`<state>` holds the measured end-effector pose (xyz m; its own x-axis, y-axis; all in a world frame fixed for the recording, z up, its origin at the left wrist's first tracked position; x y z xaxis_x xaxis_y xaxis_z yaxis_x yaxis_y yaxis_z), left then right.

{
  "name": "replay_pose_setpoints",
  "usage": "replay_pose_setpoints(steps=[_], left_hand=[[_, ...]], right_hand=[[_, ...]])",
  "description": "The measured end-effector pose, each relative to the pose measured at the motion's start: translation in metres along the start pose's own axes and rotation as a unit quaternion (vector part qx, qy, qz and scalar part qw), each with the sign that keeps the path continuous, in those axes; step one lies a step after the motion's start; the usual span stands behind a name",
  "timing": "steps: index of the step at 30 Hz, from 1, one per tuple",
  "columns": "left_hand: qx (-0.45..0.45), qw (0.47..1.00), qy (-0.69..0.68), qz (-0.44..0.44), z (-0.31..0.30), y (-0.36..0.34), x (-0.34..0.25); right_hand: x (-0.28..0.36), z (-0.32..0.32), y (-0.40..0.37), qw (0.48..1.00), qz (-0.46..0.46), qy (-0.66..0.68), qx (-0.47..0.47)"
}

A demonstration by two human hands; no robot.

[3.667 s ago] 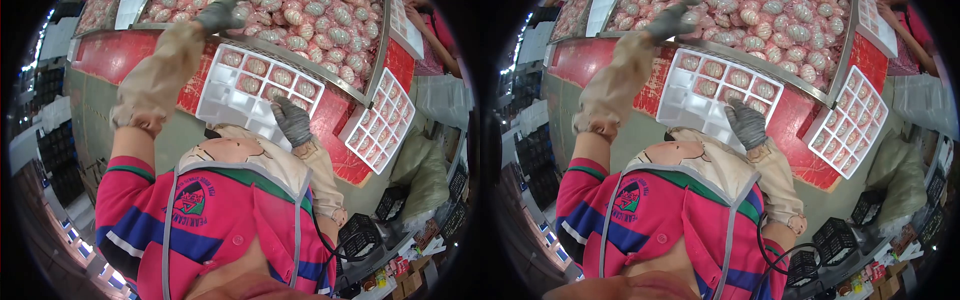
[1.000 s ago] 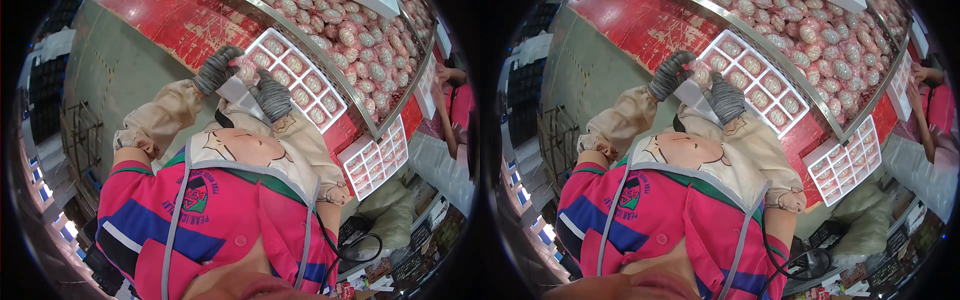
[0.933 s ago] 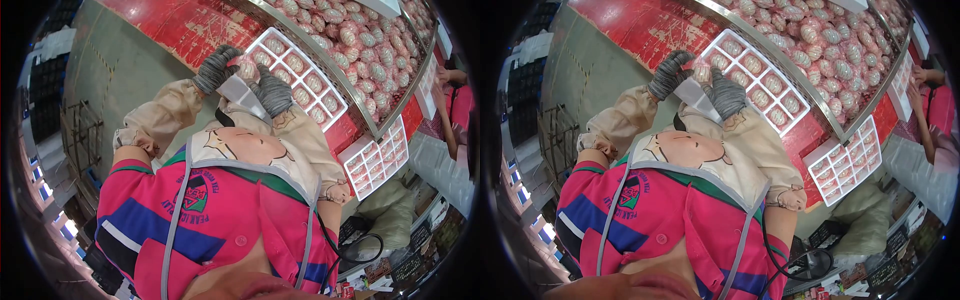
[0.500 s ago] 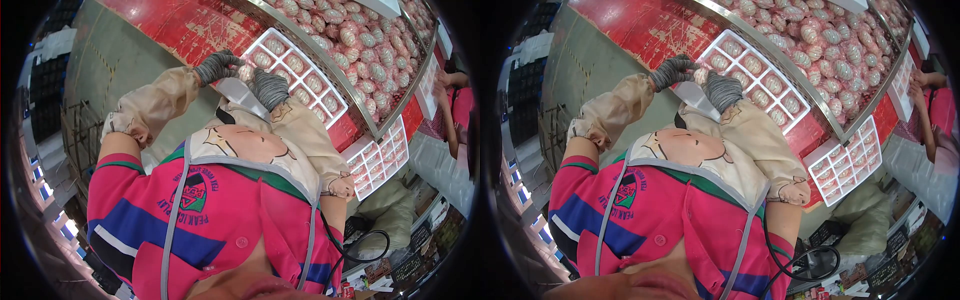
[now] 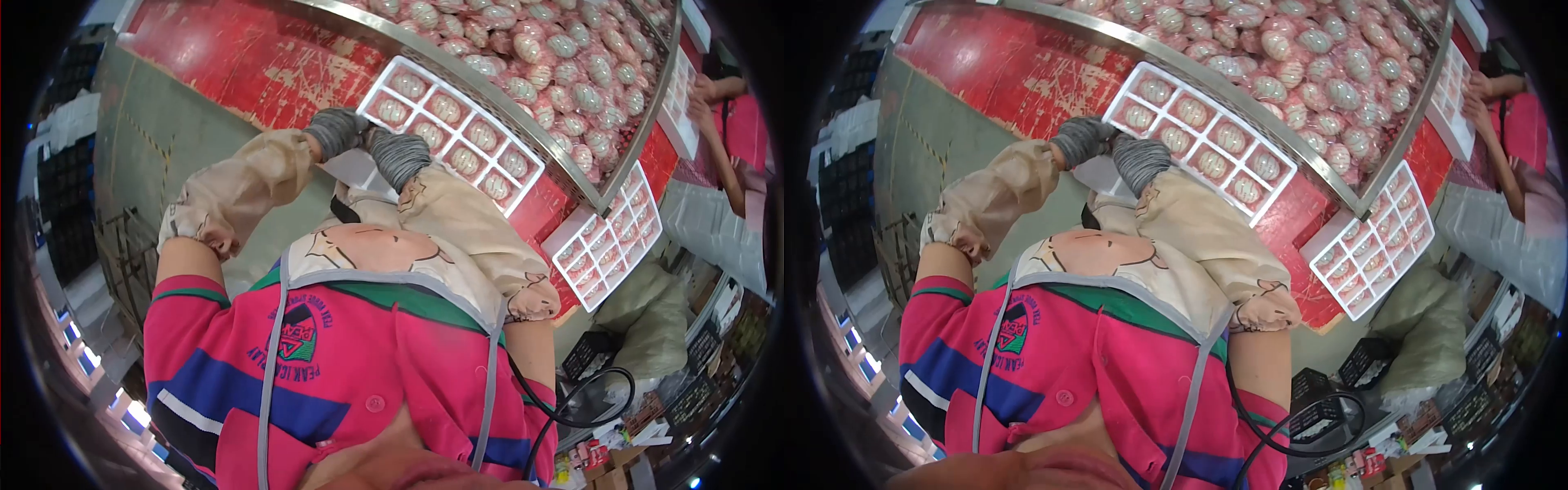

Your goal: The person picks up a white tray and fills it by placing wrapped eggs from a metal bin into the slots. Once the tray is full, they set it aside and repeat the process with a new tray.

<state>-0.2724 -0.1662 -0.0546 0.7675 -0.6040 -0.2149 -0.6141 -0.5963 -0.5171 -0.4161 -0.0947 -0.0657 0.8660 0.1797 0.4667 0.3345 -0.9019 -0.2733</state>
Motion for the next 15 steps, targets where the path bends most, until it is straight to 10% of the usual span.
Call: replay_pose_setpoints(steps=[5, 6, 8, 15], left_hand=[[-0.090, 0.983, -0.156, 0.032, 0.003, -0.015, -0.006], [-0.085, 0.983, -0.158, 0.026, -0.004, -0.019, -0.014], [-0.116, 0.966, -0.222, -0.062, -0.007, -0.026, -0.027], [-0.115, 0.957, -0.155, -0.216, 0.005, -0.021, -0.048]], right_hand=[[0.000, -0.034, -0.031, 0.999, 0.004, -0.034, 0.014], [-0.022, 0.003, -0.039, 0.973, -0.073, -0.053, -0.212], [-0.027, -0.043, -0.067, 0.995, 0.043, 0.020, -0.089], [-0.066, -0.070, -0.123, 0.965, 0.071, 0.114, -0.226]])
Point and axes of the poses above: each hand's wrist, its own y-axis towards the middle knuckle, its own z-axis out of the palm, x = y × z, the point moved 1 cm from there along y, towards the middle knuckle, and after that the axes turned 1 degree about -x, right-handed, at the moved point
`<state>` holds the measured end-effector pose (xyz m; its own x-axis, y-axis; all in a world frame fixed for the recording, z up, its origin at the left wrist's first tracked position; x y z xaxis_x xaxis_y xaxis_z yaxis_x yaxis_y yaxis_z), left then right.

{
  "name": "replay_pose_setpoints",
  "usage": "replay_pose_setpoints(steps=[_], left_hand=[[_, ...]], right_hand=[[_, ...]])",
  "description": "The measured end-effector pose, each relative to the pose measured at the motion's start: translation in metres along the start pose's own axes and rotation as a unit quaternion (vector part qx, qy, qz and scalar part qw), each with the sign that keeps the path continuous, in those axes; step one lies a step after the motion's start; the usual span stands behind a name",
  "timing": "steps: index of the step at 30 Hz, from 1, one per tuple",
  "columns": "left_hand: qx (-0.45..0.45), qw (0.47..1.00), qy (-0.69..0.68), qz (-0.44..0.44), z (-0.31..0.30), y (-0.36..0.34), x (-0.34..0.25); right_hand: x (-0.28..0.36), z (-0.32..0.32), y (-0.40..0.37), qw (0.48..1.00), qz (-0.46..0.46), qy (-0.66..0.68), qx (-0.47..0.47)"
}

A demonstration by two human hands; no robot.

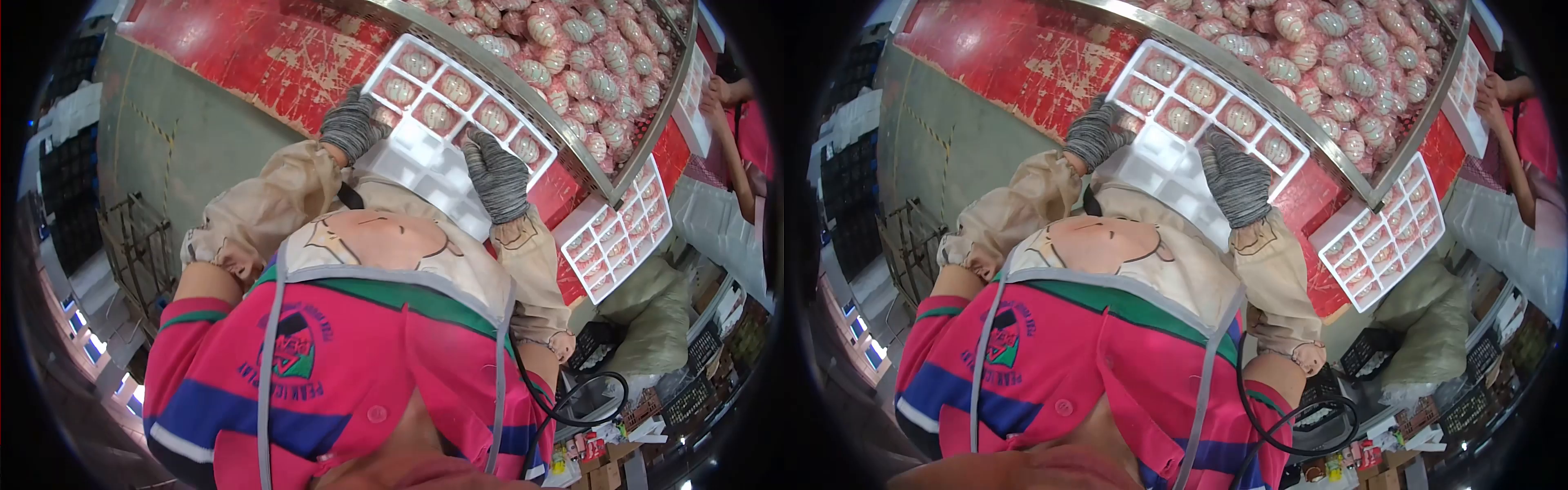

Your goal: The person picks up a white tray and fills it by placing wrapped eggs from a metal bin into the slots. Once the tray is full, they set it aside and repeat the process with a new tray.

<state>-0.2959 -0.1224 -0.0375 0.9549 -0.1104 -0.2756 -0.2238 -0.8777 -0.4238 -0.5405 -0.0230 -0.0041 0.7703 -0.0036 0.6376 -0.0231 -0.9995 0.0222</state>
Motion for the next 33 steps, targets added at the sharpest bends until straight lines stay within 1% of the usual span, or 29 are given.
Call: replay_pose_setpoints(steps=[1, 3, 4, 5, 6, 7, 8, 9, 10, 11, 13, 14, 16, 17, 19, 20, 21, 22, 23, 24, 25, 26, 27, 28, 29, 30, 31, 32, 33], left_hand=[[0.004, 1.000, -0.007, 0.003, 0.007, 0.000, -0.001], [-0.054, 0.998, 0.043, 0.011, 0.014, 0.001, 0.001], [-0.069, 0.997, 0.042, 0.007, 0.013, -0.001, -0.001], [-0.073, 0.997, 0.039, 0.010, 0.012, -0.002, -0.003], [-0.064, 0.997, 0.045, 0.007, 0.011, -0.003, -0.005], [-0.055, 0.997, 0.053, 0.004, 0.009, -0.005, -0.005], [-0.084, 0.995, 0.051, 0.019, 0.012, -0.008, -0.003], [-0.091, 0.994, 0.054, 0.023, 0.015, -0.007, -0.001], [-0.076, 0.996, 0.034, 0.026, 0.017, -0.005, 0.001], [-0.059, 0.998, 0.014, 0.027, 0.017, -0.005, 0.003], [-0.075, 0.996, -0.011, 0.039, 0.011, -0.002, 0.007], [-0.054, 0.996, -0.046, 0.059, 0.010, 0.002, 0.011], [-0.031, 0.992, -0.086, 0.084, 0.010, 0.001, 0.012], [-0.030, 0.991, -0.096, 0.083, 0.009, -0.001, 0.011], [-0.039, 0.990, -0.109, 0.085, 0.005, -0.001, 0.011], [-0.081, 0.985, -0.122, 0.092, 0.006, -0.004, 0.014], [-0.123, 0.979, -0.133, 0.098, 0.008, -0.005, 0.020], [-0.199, 0.962, -0.127, 0.135, 0.008, -0.008, 0.024], [-0.200, 0.962, -0.126, 0.134, 0.006, -0.008, 0.032], [-0.226, 0.949, -0.159, 0.150, 0.003, -0.009, 0.039], [-0.252, 0.934, -0.194, 0.164, -0.004, -0.013, 0.037], [-0.263, 0.928, -0.224, 0.137, -0.022, -0.026, 0.025], [-0.259, 0.929, -0.228, 0.132, -0.033, -0.032, 0.016], [-0.247, 0.923, -0.271, 0.112, -0.041, -0.037, 0.010], [-0.233, 0.916, -0.312, 0.094, -0.045, -0.040, 0.004], [-0.211, 0.894, -0.370, 0.140, -0.044, -0.041, -0.005], [-0.207, 0.895, -0.369, 0.140, -0.043, -0.039, -0.016], [-0.086, 0.884, -0.432, 0.155, -0.042, -0.034, -0.029], [0.035, 0.857, -0.486, 0.165, -0.042, -0.032, -0.044]], right_hand=[[-0.004, -0.007, -0.001, 1.000, 0.004, -0.007, 0.003], [-0.014, -0.027, 0.005, 0.989, -0.030, -0.026, -0.140], [-0.020, -0.043, 0.025, 0.967, -0.105, -0.041, -0.228], [-0.010, -0.066, 0.034, 0.986, 0.047, 0.003, -0.159], [-0.024, -0.075, 0.049, 0.974, 0.019, -0.119, -0.194], [-0.025, -0.090, 0.072, 0.982, 0.029, -0.109, -0.149], [-0.040, -0.091, 0.091, 0.977, -0.040, -0.161, -0.133], [-0.058, -0.087, 0.112, 0.979, -0.023, -0.202, 0.000], [-0.071, -0.081, 0.132, 0.962, -0.005, -0.238, 0.134], [-0.078, -0.074, 0.150, 0.963, -0.005, -0.237, 0.128], [-0.085, -0.063, 0.171, 0.925, 0.007, -0.284, 0.251], [-0.072, -0.068, 0.172, 0.926, 0.010, -0.285, 0.247], [-0.053, -0.077, 0.173, 0.894, 0.058, -0.282, 0.343], [-0.060, -0.074, 0.172, 0.893, 0.061, -0.287, 0.342], [-0.071, -0.064, 0.180, 0.896, 0.052, -0.334, 0.289], [-0.072, -0.065, 0.177, 0.910, 0.052, -0.323, 0.255], [-0.075, -0.067, 0.175, 0.910, 0.048, -0.325, 0.254], [-0.071, -0.071, 0.171, 0.924, 0.043, -0.292, 0.242], [-0.071, -0.074, 0.170, 0.938, 0.040, -0.257, 0.230], [-0.080, -0.075, 0.167, 0.957, 0.028, -0.203, 0.206], [-0.087, -0.080, 0.161, 0.956, 0.029, -0.205, 0.209], [-0.097, -0.086, 0.152, 0.980, 0.143, -0.023, 0.134], [-0.102, -0.090, 0.140, 0.953, 0.253, 0.159, 0.052], [-0.098, -0.094, 0.124, 0.952, 0.258, 0.156, 0.057], [-0.090, -0.099, 0.107, 0.871, 0.255, 0.419, 0.003], [-0.084, -0.102, 0.091, 0.722, 0.231, 0.650, -0.057], [-0.077, -0.098, 0.078, 0.720, 0.235, 0.651, -0.059], [-0.066, -0.089, 0.068, 0.691, 0.206, 0.690, -0.052], [-0.054, -0.079, 0.059, 0.660, 0.176, 0.729, -0.045]])
Point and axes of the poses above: each hand's wrist, its own y-axis towards the middle knuckle, its own z-axis out of the palm, x = y × z, the point moved 1 cm from there along y, towards the middle knuckle, and after that the axes turned 1 degree about -x, right-handed, at the moved point
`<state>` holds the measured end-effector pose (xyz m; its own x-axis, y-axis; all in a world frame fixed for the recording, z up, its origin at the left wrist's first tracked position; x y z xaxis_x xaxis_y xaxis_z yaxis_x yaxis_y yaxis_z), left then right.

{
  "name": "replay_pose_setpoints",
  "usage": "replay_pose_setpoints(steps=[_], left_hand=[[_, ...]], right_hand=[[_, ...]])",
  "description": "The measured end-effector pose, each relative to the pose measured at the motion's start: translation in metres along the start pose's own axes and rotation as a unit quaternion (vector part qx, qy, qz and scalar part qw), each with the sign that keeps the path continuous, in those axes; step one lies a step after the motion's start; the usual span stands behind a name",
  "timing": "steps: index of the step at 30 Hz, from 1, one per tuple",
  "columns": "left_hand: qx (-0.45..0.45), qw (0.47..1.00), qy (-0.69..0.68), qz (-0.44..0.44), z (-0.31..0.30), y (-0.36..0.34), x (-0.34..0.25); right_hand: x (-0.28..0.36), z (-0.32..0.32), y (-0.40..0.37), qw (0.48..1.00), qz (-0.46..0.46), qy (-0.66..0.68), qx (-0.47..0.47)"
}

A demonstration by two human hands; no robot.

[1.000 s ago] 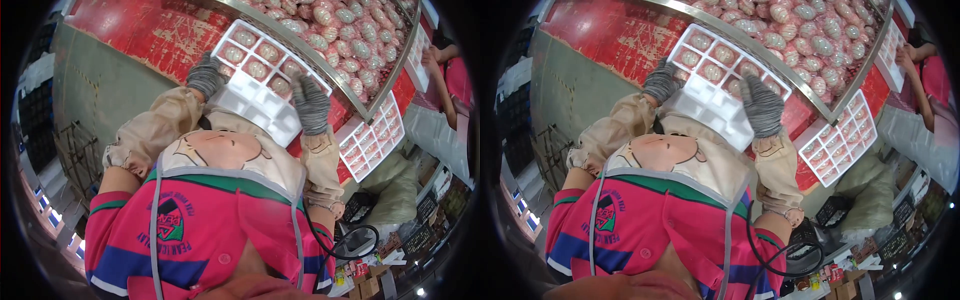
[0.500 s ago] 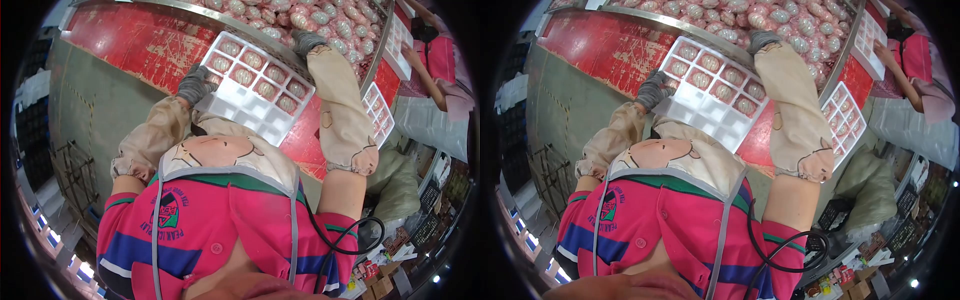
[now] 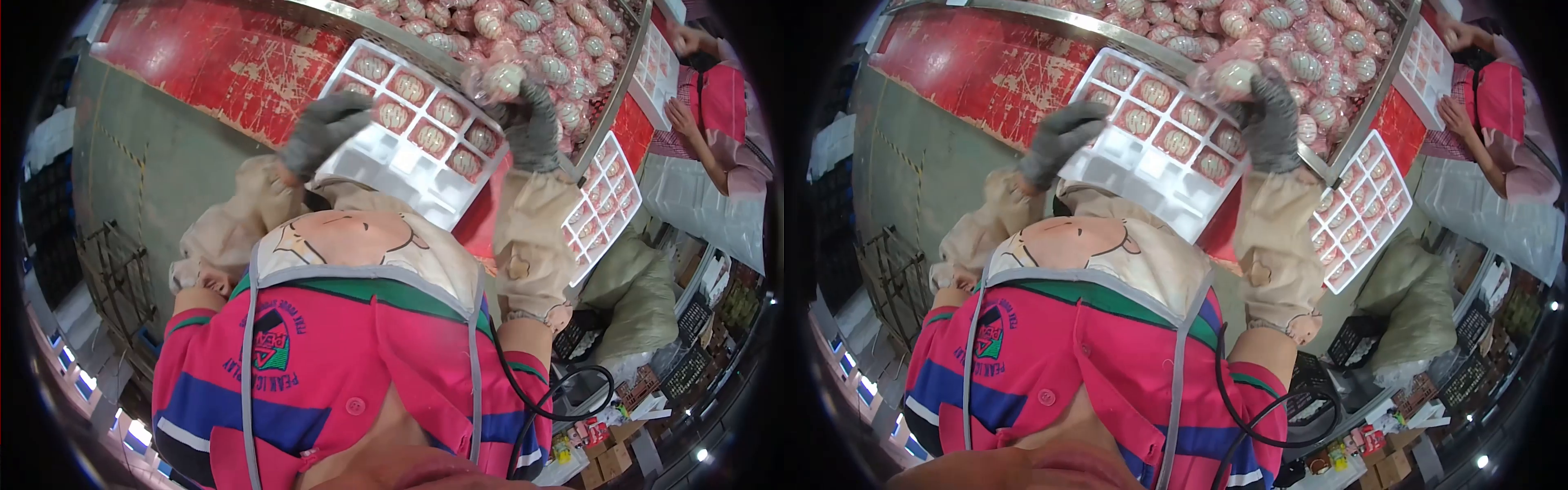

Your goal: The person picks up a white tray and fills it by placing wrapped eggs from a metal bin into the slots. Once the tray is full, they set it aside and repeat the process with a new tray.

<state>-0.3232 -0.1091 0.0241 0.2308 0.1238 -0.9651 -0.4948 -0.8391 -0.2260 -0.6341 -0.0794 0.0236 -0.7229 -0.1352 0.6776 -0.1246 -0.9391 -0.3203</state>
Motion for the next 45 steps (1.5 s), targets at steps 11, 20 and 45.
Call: replay_pose_setpoints(steps=[11, 20, 45], left_hand=[[0.081, 0.978, -0.052, -0.185, 0.013, -0.004, 0.023], [0.081, 0.865, 0.422, 0.258, 0.003, -0.005, 0.059], [0.190, 0.792, 0.580, -0.014, 0.008, 0.019, 0.070]], right_hand=[[-0.131, 0.021, -0.073, 0.906, 0.018, -0.423, 0.026], [-0.148, 0.035, -0.059, 0.642, -0.124, -0.748, 0.116], [-0.021, 0.090, 0.094, 0.514, -0.127, -0.845, 0.075]])
Point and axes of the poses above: each hand's wrist, its own y-axis towards the middle knuckle, its own z-axis out of the palm, x = y × z, the point moved 1 cm from there along y, towards the middle knuckle, and after that the axes turned 1 degree about -x, right-handed, at the moved point
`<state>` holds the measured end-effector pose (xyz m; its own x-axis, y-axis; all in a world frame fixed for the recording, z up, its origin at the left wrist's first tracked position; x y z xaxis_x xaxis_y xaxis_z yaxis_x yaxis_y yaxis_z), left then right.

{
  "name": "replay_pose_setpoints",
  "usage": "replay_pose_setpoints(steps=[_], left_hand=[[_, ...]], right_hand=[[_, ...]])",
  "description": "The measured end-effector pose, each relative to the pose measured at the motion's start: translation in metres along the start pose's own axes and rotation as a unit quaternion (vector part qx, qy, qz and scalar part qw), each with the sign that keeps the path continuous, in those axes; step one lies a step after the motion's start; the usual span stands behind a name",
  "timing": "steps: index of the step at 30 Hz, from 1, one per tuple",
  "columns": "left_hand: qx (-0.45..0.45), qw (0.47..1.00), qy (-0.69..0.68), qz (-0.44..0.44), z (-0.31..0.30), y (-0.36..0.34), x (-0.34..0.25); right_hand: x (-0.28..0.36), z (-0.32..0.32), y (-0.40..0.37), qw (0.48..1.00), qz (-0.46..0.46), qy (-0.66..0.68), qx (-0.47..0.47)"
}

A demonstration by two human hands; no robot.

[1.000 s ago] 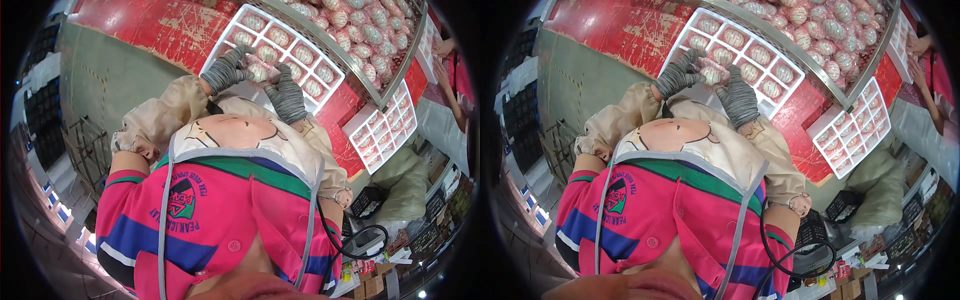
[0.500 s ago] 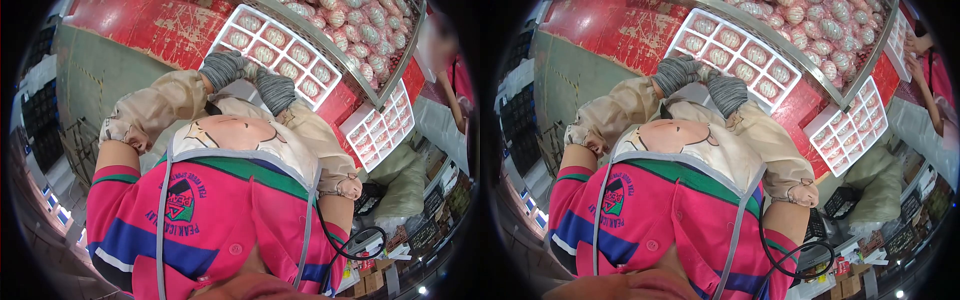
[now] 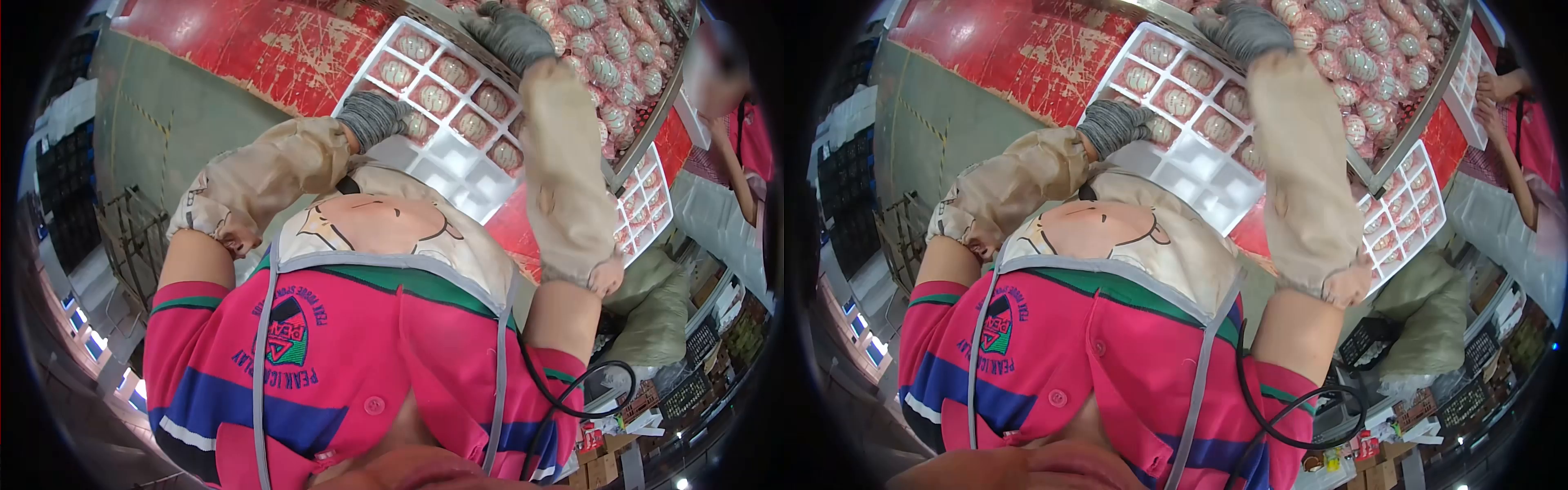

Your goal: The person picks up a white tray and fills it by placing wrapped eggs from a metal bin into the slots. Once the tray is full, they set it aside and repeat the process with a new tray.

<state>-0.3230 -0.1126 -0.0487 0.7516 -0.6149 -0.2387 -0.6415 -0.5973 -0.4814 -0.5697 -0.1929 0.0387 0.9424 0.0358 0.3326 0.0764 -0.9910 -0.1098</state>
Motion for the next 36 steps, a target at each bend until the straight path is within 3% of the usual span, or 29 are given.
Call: replay_pose_setpoints(steps=[2, 6, 9, 10, 11, 13, 15, 17, 19, 21, 23, 24, 25, 27, 28, 29, 31, 32, 33, 34, 35, 36], left_hand=[[0.008, 1.000, -0.016, -0.006, -0.011, -0.004, -0.005], [-0.013, 0.999, -0.043, 0.002, -0.005, -0.005, 0.000], [-0.093, 0.992, -0.067, 0.042, 0.000, -0.015, 0.007], [-0.146, 0.976, -0.159, 0.040, -0.003, -0.020, 0.008], [-0.197, 0.948, -0.248, 0.038, -0.005, -0.025, 0.008], [-0.203, 0.942, -0.268, 0.021, -0.013, -0.035, 0.006], [-0.262, 0.903, -0.339, 0.022, -0.015, -0.038, 0.007], [-0.255, 0.895, -0.366, 0.009, -0.031, -0.042, -0.001], [-0.311, 0.869, -0.384, 0.034, -0.033, -0.041, -0.008], [-0.289, 0.861, -0.417, 0.028, -0.033, -0.042, -0.018], [-0.176, 0.826, -0.535, -0.004, -0.024, -0.036, -0.027], [-0.130, 0.778, -0.614, 0.021, -0.016, -0.033, -0.031], [-0.128, 0.779, -0.613, 0.026, -0.018, -0.032, -0.037], [0.000, 0.724, -0.688, -0.048, -0.017, -0.028, -0.050], [-0.060, 0.766, -0.638, 0.046, -0.004, -0.024, -0.054], [-0.054, 0.767, -0.637, 0.044, -0.003, -0.023, -0.058], [-0.057, 0.888, -0.455, 0.032, -0.004, -0.020, -0.063], [-0.115, 0.861, -0.488, 0.088, 0.006, -0.014, -0.062], [-0.111, 0.862, -0.486, 0.093, 0.009, -0.011, -0.061], [-0.106, 0.903, -0.402, 0.108, 0.007, -0.010, -0.062], [-0.103, 0.936, -0.314, 0.122, 0.003, -0.009, -0.062], [-0.099, 0.937, -0.313, 0.116, 0.000, -0.013, -0.063]], right_hand=[[-0.006, -0.003, 0.017, 0.952, 0.121, 0.194, 0.204], [-0.021, 0.004, 0.016, 0.979, 0.071, 0.133, 0.137], [-0.044, 0.026, 0.018, 0.995, 0.013, 0.059, 0.078], [-0.055, 0.049, 0.044, 0.986, 0.009, 0.102, 0.133], [-0.080, 0.064, 0.053, 0.987, 0.008, 0.099, 0.130], [-0.071, 0.035, 0.028, 0.983, 0.043, 0.118, 0.137], [-0.073, 0.021, 0.010, 0.974, 0.073, 0.186, 0.102], [-0.073, -0.003, -0.012, 0.921, 0.100, 0.375, -0.018], [-0.038, -0.042, -0.064, 0.853, 0.059, 0.514, -0.063], [-0.016, -0.035, -0.106, 0.807, -0.019, 0.589, 0.036], [-0.002, 0.012, -0.140, 0.811, 0.003, 0.585, 0.006], [0.002, 0.027, -0.155, 0.803, 0.116, 0.584, 0.031], [0.007, 0.040, -0.169, 0.783, 0.226, 0.577, 0.057], [0.018, 0.070, -0.190, 0.691, 0.321, 0.647, 0.011], [0.025, 0.080, -0.200, 0.665, 0.354, 0.658, 0.004], [0.030, 0.090, -0.211, 0.636, 0.387, 0.668, -0.003], [0.034, 0.104, -0.229, 0.647, 0.388, 0.655, 0.026], [0.032, 0.101, -0.233, 0.749, 0.350, 0.560, 0.060], [0.030, 0.097, -0.235, 0.834, 0.304, 0.451, 0.093], [0.026, 0.092, -0.236, 0.833, 0.307, 0.451, 0.089], [0.022, 0.083, -0.234, 0.885, 0.280, 0.365, 0.069], [0.020, 0.075, -0.234, 0.927, 0.250, 0.276, 0.050]])
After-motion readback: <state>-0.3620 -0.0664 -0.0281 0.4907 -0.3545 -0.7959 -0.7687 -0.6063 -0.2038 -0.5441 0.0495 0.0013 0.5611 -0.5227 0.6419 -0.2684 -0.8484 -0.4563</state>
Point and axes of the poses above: each hand's wrist, its own y-axis towards the middle knuckle, its own z-axis out of the palm, x = y × z, the point moved 1 cm from there along y, towards the middle knuckle, and after that the axes turned 1 degree about -x, right-handed, at the moved point
